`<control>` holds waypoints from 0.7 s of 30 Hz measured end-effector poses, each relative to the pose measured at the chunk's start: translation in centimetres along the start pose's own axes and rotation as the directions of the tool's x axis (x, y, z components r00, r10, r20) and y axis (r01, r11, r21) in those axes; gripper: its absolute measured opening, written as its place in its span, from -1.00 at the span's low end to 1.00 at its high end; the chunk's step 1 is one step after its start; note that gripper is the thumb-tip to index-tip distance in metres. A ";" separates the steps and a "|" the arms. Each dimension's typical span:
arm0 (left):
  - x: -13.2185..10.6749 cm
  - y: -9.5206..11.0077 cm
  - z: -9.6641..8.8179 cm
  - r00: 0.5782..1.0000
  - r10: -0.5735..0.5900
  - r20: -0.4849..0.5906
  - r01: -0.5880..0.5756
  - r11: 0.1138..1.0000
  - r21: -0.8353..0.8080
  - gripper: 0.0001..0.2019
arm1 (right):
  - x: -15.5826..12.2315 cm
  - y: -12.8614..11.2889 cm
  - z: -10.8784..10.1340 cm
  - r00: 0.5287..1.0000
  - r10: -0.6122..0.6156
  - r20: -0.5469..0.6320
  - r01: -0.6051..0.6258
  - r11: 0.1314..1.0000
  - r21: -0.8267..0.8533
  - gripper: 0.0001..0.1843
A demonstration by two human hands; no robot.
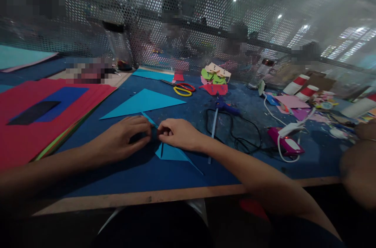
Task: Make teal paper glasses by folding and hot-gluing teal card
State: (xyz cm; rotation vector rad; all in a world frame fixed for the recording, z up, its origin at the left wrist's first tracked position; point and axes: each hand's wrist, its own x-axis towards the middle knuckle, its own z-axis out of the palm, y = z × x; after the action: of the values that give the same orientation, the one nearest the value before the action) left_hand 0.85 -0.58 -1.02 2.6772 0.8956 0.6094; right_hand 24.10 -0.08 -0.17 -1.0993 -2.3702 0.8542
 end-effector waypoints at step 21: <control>0.2 -0.3 0.3 1.000 0.006 -0.028 -0.005 0.999 0.036 -0.91 | 0.1 -0.3 -0.2 0.998 0.059 0.026 -0.059 0.998 0.020 -0.91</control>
State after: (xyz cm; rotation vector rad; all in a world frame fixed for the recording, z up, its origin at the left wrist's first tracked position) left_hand 1.01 -0.23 -1.31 2.7105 0.9150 0.6398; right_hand 24.02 -0.12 0.18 -1.1624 -2.3545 0.9160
